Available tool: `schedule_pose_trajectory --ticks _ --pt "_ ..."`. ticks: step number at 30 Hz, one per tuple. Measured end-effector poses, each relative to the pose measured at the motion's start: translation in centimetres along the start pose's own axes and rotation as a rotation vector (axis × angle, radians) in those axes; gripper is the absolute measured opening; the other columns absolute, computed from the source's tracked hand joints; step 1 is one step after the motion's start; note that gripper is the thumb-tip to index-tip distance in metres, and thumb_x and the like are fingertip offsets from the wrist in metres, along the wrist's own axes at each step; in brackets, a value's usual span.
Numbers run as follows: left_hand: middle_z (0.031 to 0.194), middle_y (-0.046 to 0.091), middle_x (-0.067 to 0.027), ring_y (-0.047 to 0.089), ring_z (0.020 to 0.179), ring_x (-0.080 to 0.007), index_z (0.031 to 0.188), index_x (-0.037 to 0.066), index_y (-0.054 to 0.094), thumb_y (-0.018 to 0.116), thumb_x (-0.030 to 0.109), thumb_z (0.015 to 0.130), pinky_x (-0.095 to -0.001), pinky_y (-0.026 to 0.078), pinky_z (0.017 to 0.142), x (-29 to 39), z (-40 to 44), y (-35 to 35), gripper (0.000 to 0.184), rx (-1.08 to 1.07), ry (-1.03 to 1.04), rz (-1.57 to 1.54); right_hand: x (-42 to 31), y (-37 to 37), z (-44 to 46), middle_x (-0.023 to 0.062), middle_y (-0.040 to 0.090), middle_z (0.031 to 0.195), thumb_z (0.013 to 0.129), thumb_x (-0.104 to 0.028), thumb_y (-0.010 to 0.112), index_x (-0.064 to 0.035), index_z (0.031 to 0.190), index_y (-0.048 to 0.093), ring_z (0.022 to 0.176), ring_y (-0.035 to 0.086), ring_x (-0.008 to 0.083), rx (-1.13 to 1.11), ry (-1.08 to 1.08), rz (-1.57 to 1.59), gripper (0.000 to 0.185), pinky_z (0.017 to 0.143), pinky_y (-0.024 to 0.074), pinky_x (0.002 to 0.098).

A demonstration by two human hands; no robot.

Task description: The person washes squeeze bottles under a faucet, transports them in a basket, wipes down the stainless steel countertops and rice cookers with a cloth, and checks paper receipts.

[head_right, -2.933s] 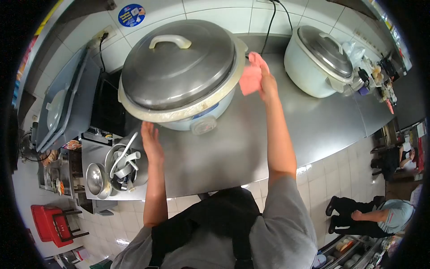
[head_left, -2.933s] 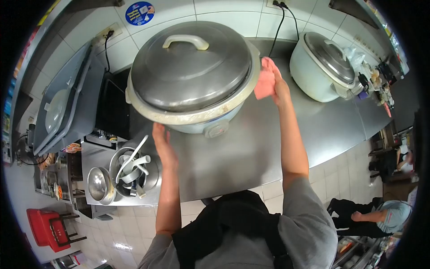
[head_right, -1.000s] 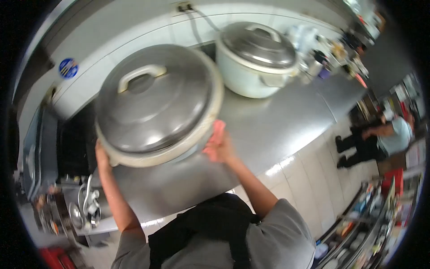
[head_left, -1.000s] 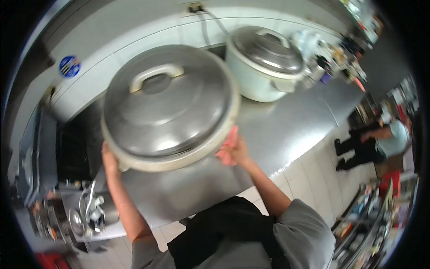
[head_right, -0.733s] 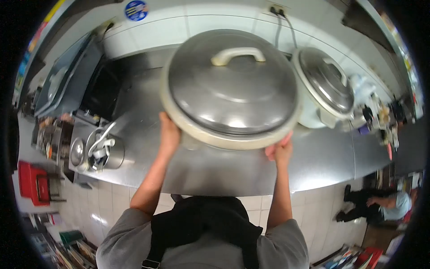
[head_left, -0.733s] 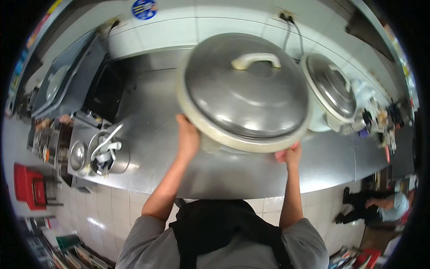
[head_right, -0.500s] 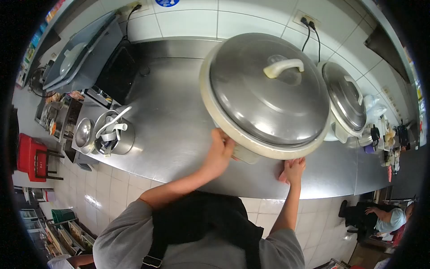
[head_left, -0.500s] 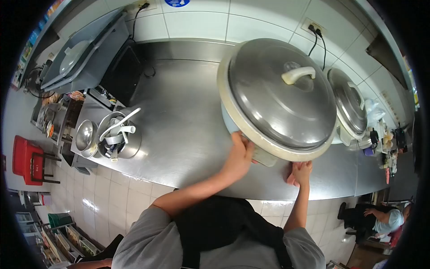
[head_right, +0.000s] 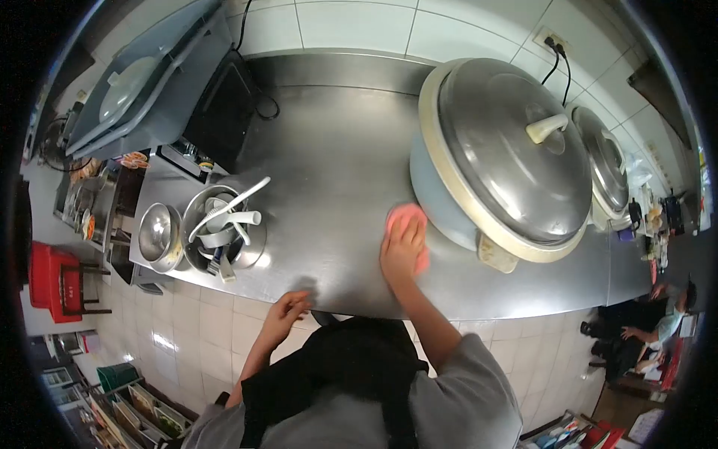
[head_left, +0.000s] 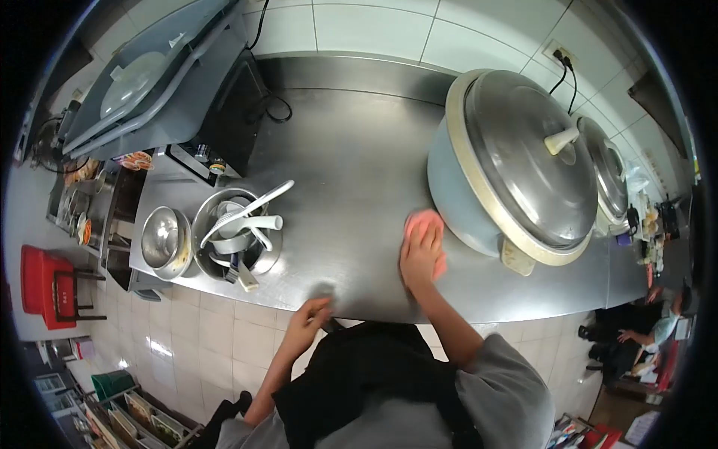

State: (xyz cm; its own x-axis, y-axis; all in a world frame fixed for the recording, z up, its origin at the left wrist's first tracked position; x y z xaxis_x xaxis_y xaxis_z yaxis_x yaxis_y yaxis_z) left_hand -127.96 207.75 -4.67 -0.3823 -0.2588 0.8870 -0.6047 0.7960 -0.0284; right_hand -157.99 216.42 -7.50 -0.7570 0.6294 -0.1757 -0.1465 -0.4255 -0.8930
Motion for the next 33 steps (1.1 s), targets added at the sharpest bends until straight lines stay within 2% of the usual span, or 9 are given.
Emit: schedule_pose_trajectory --ticks 8,11,17,24,26,27,29,30,33 --pt "0.104 0.066 -0.0101 0.065 0.092 -0.0188 0.124 0.004 0.057 0.052 0.019 0.098 -0.0309 0.053 0.079 -4.2 -4.8 -10.3 0.030 0.259 -0.263 -0.134 -3.4 7.9 10.8 0.0256 0.038 0.142 0.091 -0.012 0.053 0.0014 0.135 0.046 0.134 0.030 0.0437 0.206 0.582 -0.121 0.046 0.111 0.0258 0.0506" --pt "0.104 0.066 -0.0125 0.065 0.093 -0.0204 0.126 0.004 0.055 0.046 0.033 0.101 -0.0326 0.053 0.079 -3.6 -3.6 -11.7 0.039 0.342 -0.248 -0.210 -4.2 11.1 13.6 0.0237 0.035 0.146 0.090 -0.014 0.055 -0.0017 0.135 0.045 0.135 0.032 0.0434 0.136 0.279 -0.060 0.048 0.112 0.0260 0.0511" --pt "0.110 0.065 -0.0189 0.066 0.087 -0.0254 0.137 0.002 0.036 0.037 0.058 0.098 -0.0343 0.054 0.073 -0.7 -1.4 -13.2 0.069 0.471 -0.090 -0.337 1.4 17.0 27.4 0.0224 0.040 0.145 0.094 -0.022 0.050 -0.0114 0.135 0.049 0.139 0.028 0.0408 0.221 0.437 -0.077 0.043 0.112 0.0260 0.0504" --pt "0.125 0.056 -0.0131 0.063 0.103 -0.0248 0.148 0.006 0.028 0.041 0.039 0.101 -0.0401 0.052 0.084 -3.9 -1.9 -15.0 0.058 0.681 -0.080 -0.612 -5.6 21.5 38.3 0.0182 0.043 0.142 0.096 -0.017 0.045 -0.0108 0.130 0.052 0.132 0.036 0.0350 0.037 0.667 0.052 0.036 0.109 0.0296 0.0468" --pt "0.120 0.057 -0.0118 0.064 0.096 -0.0245 0.147 0.006 0.030 0.041 0.032 0.101 -0.0398 0.052 0.082 -3.0 -1.5 -14.5 0.054 0.760 -0.069 -0.677 -13.0 25.3 37.4 0.0167 0.050 0.133 0.095 -0.018 0.047 -0.0034 0.123 0.056 0.122 0.045 0.0307 0.482 0.507 0.551 0.033 0.103 0.0350 0.0438" --pt "0.119 0.058 -0.0116 0.065 0.093 -0.0247 0.146 0.005 0.031 0.042 0.031 0.101 -0.0397 0.053 0.081 -1.4 -1.5 -14.1 0.053 0.774 -0.048 -0.637 -16.7 27.7 38.2 0.0142 0.054 0.128 0.092 -0.016 0.050 -0.0041 0.120 0.059 0.120 0.047 0.0290 0.281 0.278 1.220 0.032 0.100 0.0367 0.0425" --pt "0.116 0.059 -0.0116 0.067 0.088 -0.0251 0.145 0.005 0.031 0.044 0.029 0.100 -0.0389 0.053 0.079 0.3 -1.2 -13.5 0.052 0.784 -0.040 -0.563 -25.2 26.9 37.4 0.0096 0.057 0.126 0.085 -0.009 0.053 -0.0086 0.116 0.065 0.120 0.048 0.0288 -0.007 -0.193 1.197 0.034 0.099 0.0377 0.0419" --pt "0.116 0.059 -0.0118 0.067 0.086 -0.0253 0.144 0.005 0.032 0.045 0.028 0.099 -0.0382 0.053 0.078 0.9 -1.0 -13.3 0.052 0.779 -0.049 -0.529 -28.5 25.1 36.4 0.0074 0.056 0.129 0.082 -0.005 0.055 -0.0123 0.116 0.067 0.123 0.046 0.0304 -0.034 -0.359 0.528 0.037 0.100 0.0369 0.0426" --pt "0.115 0.059 -0.0129 0.068 0.084 -0.0250 0.144 0.004 0.030 0.051 0.025 0.097 -0.0340 0.050 0.076 0.9 -1.5 -13.4 0.056 0.730 -0.087 -0.436 -30.1 25.7 37.3 0.0024 0.057 0.129 0.081 -0.004 0.055 -0.0201 0.117 0.069 0.124 0.044 0.0287 -0.126 -0.340 0.702 0.041 0.101 0.0346 0.0426"
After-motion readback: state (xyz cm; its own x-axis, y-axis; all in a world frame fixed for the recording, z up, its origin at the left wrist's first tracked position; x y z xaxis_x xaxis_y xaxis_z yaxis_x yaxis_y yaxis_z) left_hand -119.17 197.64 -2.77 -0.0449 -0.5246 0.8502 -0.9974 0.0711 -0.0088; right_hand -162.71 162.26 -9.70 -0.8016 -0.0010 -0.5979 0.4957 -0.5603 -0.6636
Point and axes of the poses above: each hand's wrist, its own z-axis towards the middle knuckle, its own y-axis out of the palm, x = y × z, the point moved 4 cm from there along z, towards the middle knuckle
